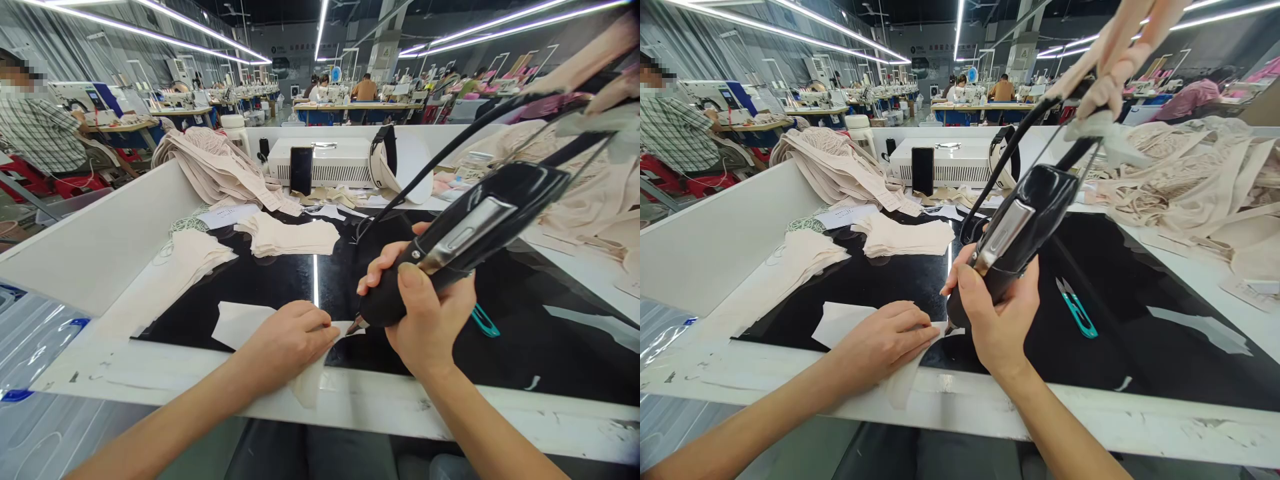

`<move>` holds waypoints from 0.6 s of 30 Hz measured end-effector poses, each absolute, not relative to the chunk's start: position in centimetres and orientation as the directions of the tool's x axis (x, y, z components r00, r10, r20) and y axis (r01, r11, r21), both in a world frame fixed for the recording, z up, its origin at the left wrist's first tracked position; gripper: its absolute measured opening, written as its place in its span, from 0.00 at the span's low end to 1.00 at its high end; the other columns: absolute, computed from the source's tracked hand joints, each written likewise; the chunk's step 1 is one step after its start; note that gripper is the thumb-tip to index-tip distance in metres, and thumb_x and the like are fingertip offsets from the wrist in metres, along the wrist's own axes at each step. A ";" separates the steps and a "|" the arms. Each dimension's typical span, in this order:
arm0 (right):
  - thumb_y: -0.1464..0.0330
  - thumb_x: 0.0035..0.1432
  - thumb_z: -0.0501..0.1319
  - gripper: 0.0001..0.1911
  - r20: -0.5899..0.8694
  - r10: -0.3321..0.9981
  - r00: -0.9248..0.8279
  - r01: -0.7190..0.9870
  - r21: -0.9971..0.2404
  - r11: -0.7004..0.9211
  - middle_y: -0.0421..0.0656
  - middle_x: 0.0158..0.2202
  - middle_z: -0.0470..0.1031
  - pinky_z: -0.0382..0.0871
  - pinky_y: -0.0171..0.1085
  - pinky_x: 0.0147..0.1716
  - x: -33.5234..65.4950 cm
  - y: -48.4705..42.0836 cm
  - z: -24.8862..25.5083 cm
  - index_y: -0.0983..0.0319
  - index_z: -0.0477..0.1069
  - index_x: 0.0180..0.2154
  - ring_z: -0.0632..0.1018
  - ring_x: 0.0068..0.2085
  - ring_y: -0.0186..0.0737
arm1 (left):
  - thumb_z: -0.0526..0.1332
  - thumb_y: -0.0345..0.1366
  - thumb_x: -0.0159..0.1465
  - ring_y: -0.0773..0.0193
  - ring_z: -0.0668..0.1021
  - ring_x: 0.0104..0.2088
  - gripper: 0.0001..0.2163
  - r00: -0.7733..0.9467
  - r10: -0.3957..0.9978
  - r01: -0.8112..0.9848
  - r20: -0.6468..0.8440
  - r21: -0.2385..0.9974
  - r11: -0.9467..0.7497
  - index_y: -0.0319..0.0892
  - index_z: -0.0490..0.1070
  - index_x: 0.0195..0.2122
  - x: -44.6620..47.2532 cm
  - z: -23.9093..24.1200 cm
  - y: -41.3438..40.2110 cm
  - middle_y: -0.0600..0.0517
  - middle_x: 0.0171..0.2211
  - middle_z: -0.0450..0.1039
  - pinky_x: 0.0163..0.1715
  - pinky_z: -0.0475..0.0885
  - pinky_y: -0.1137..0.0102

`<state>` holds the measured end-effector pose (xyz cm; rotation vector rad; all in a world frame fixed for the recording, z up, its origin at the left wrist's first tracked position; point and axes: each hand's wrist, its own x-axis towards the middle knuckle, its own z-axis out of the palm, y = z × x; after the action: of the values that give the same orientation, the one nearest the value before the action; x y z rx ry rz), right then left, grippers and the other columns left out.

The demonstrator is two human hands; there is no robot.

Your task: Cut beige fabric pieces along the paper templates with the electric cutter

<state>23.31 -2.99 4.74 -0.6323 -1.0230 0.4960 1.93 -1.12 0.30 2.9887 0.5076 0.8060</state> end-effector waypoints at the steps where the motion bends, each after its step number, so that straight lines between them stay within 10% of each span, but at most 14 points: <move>1: 0.53 0.72 0.84 0.22 0.625 0.647 0.437 -0.089 -0.686 0.722 0.32 0.35 0.85 0.85 0.38 0.26 23.3 -3.0 4.8 0.50 0.78 0.55 0.83 0.26 0.37 | 0.58 0.33 0.94 0.58 0.87 0.43 0.16 0.815 0.311 0.311 0.488 0.084 -0.947 0.42 0.86 0.52 1.9 0.3 -1.1 0.48 0.45 0.87 0.50 0.86 0.63; 18: 0.55 0.71 0.85 0.23 0.631 0.626 0.458 -0.066 -0.678 0.732 0.32 0.38 0.86 0.86 0.38 0.25 24.5 -3.1 4.9 0.50 0.79 0.58 0.84 0.27 0.37 | 0.59 0.28 0.92 0.59 0.89 0.45 0.13 0.815 0.271 0.292 0.512 0.042 -0.955 0.41 0.84 0.52 2.0 0.7 -1.1 0.49 0.46 0.87 0.55 0.89 0.63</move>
<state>24.50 -3.11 4.93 -0.6333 -1.0158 0.4629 2.02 -1.13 0.68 3.0298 0.4706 0.8456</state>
